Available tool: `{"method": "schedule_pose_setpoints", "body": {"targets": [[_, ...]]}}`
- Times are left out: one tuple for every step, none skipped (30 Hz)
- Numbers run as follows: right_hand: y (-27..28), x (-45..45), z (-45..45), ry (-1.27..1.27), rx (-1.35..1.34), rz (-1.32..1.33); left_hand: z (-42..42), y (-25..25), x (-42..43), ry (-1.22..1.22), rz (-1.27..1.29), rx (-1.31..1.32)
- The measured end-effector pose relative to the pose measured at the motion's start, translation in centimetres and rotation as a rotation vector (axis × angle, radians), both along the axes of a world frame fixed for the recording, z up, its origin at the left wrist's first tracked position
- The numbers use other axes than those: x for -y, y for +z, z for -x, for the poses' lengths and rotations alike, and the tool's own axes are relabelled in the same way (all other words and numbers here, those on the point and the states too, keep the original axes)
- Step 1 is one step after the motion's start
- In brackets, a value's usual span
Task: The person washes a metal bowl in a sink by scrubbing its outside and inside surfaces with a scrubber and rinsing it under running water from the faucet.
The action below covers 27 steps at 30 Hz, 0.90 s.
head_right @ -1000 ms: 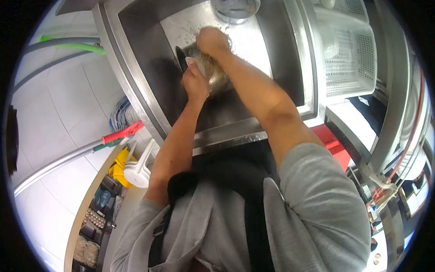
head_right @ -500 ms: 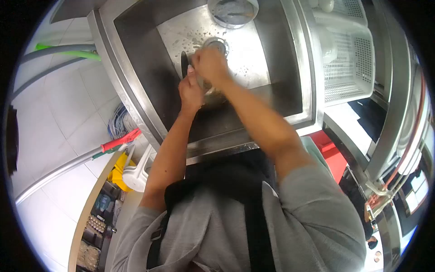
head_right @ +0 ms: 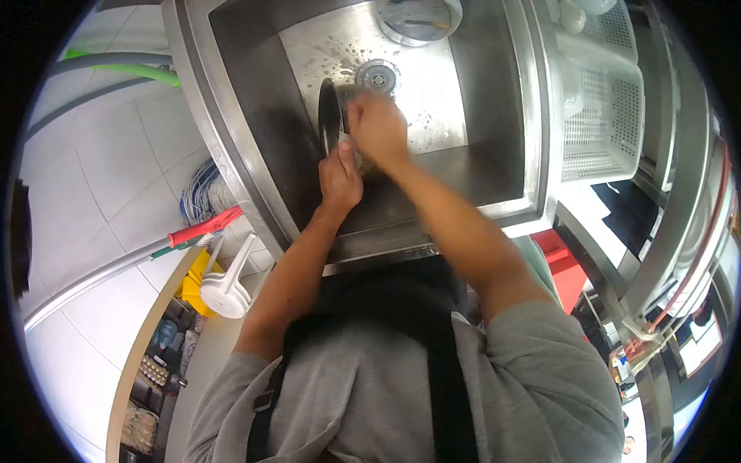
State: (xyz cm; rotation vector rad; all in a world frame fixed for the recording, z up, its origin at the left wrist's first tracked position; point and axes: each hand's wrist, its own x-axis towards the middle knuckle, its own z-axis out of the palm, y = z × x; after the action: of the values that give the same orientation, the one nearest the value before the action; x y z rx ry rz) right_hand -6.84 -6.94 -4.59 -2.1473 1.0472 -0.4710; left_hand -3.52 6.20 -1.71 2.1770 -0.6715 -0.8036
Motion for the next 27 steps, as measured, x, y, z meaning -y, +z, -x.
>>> {"method": "schedule_pose_setpoints", "body": {"targets": [[-1.7,2.3,-1.6,-0.021,-0.181,0.001,0.1,-0.4,-0.2,0.005,-0.010,0.012],[-3.9,5.6,-2.9,0.033,-0.230,-0.080,0.3,-0.6,-0.3,0.012,-0.017,0.024],[-4.5,8.0,-4.7,0.130,-0.521,-0.147,0.3,-0.8,0.1,0.019,-0.016,0.043],[-4.7,8.2,-4.5,0.079,-0.402,-0.117,-0.1,-1.0,0.6,0.001,0.017,0.082],[-5.0,7.4,-3.8,0.035,-0.289,-0.093,-0.5,-1.1,0.7,-0.012,0.042,0.115],[-3.9,5.4,-2.4,-0.007,-0.194,-0.086,0.0,-0.9,-0.1,-0.025,0.051,0.128],[-2.0,3.0,-0.7,-0.073,-0.201,-0.142,0.3,-0.2,-0.4,-0.011,0.057,0.063],[-0.3,1.4,0.8,-0.062,-0.179,-0.134,0.0,0.5,0.3,0.007,0.074,0.010],[1.1,-0.1,2.1,-0.047,-0.152,-0.127,-0.4,0.8,0.8,0.027,0.090,-0.038],[1.4,-0.7,2.4,-0.025,-0.118,-0.121,-0.6,0.2,1.0,0.029,0.084,-0.011],[-0.6,0.4,1.4,-0.113,-0.091,-0.052,-0.8,-0.7,1.0,0.028,0.074,0.020],[-2.2,3.1,0.3,-0.119,-0.223,-0.174,-0.5,-1.2,0.6,0.024,0.058,0.044],[-5.2,5.3,-0.2,-0.139,-0.356,-0.207,0.2,-0.8,-0.2,0.019,0.058,0.054],[-6.9,7.5,-0.7,-0.163,-0.476,-0.218,0.2,-0.5,0.1,0.013,0.082,0.075],[-6.0,8.0,-0.9,-0.172,-0.403,-0.219,-0.3,-0.3,0.8,0.010,0.111,0.102],[-4.2,6.9,-0.5,-0.175,-0.342,-0.232,-0.8,-0.4,1.3,0.013,0.091,0.067],[-2.5,4.5,0.9,-0.182,-0.301,-0.264,-0.8,-0.3,0.9,0.012,0.049,0.015],[-0.9,1.9,1.9,-0.176,-0.259,-0.225,-0.6,-0.2,0.6,0.007,0.013,-0.034],[0.7,-0.1,2.1,-0.163,-0.202,-0.173,-0.5,-0.4,0.6,0.004,0.021,0.024],[1.2,-0.6,1.8,-0.147,-0.137,-0.118,-0.8,-0.8,0.9,0.007,0.041,0.036],[0.2,0.3,1.2,-0.157,-0.161,-0.120,-0.8,-1.2,0.8,0.008,0.052,0.045],[-1.6,2.5,0.3,-0.136,-0.244,-0.159,-0.5,-1.4,0.7,0.008,0.061,0.049],[-3.9,5.5,-0.4,-0.113,-0.332,-0.201,0.0,-1.4,0.4,0.014,0.036,0.044],[-4.6,7.2,-1.0,-0.091,-0.412,-0.238,0.2,-1.3,0.5,0.019,0.016,0.047],[-5.0,7.2,-0.8,-0.091,-0.437,-0.170,-0.1,-1.1,0.9,0.020,0.002,0.054],[-5.4,6.8,-0.5,-0.132,-0.356,-0.124,-0.6,-1.1,1.3,0.025,0.029,0.081],[-4.0,4.8,0.7,-0.172,-0.294,-0.088,-0.6,-0.7,1.3,0.031,0.044,0.089]]}}
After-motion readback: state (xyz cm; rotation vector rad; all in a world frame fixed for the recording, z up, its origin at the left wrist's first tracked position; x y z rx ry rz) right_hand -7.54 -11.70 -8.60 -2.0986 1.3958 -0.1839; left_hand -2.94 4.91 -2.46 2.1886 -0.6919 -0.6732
